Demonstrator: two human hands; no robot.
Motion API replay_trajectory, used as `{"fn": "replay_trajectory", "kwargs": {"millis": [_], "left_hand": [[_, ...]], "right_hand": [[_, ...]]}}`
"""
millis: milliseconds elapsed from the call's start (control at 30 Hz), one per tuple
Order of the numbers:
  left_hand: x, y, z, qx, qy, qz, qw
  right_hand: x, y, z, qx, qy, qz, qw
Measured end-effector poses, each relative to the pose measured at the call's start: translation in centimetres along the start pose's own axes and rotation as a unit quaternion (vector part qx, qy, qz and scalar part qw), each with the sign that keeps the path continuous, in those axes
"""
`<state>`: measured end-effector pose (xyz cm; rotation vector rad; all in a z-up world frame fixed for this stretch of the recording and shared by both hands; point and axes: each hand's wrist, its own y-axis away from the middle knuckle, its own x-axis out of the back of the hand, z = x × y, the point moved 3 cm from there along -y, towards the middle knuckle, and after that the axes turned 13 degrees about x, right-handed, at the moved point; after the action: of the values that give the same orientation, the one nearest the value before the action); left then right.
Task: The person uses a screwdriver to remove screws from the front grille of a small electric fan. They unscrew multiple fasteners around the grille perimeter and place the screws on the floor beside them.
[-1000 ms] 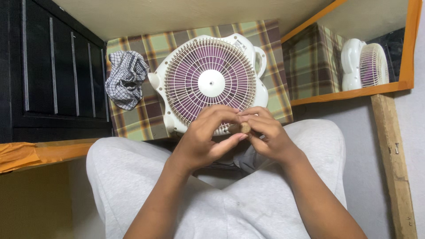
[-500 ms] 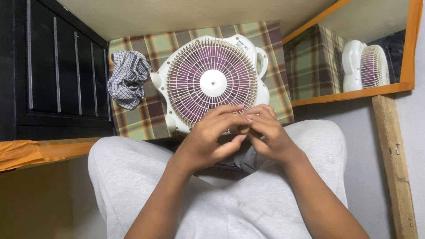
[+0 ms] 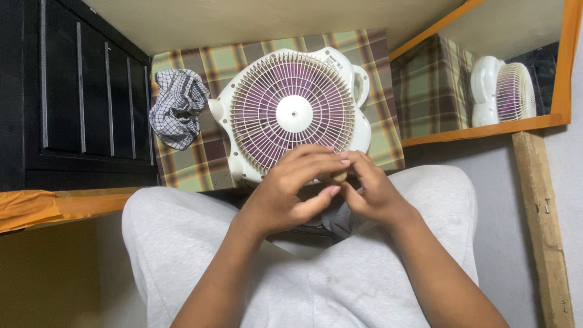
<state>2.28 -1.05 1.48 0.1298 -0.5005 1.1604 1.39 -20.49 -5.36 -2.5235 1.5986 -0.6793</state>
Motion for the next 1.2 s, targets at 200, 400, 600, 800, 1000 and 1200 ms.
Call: {"fn": "replay_trajectory", "kwargs": {"millis": [200,400,600,800,1000,1200], "left_hand": [[-0.3,0.0,-0.5,-0.003,-0.021,0.012,1.0],[-0.4,-0.2,0.0,0.009,0.002,0.015,1.0],[-0.1,0.0,-0.1,-0.019,-0.004,0.019,1.0],[-0.8,0.0,-1.0,-0.006,-0.033,0.033,0.999],[-1.2,0.1,-0.6,0.013,-0.041,0.004,0.999],[-0.5,0.3,-0.5,0.016,0.068,-0.026,0.997]], "right_hand": [[0.3,-0.4,-1.1,0.142,0.102,0.014,0.985],[0.3,-0.4,-0.3,0.09,0.054,0.042,0.994],[0.4,-0.3,-0.8,0.097,0.008,0.023,0.995],[0.2,-0.8,-1.6,0.133,0.091,0.049,0.986],[0.3,-0.6,-1.3,0.112,0.123,0.037,0.985],[0.5,-0.6,-1.6,0.065,0.005,0.01,0.998]]}}
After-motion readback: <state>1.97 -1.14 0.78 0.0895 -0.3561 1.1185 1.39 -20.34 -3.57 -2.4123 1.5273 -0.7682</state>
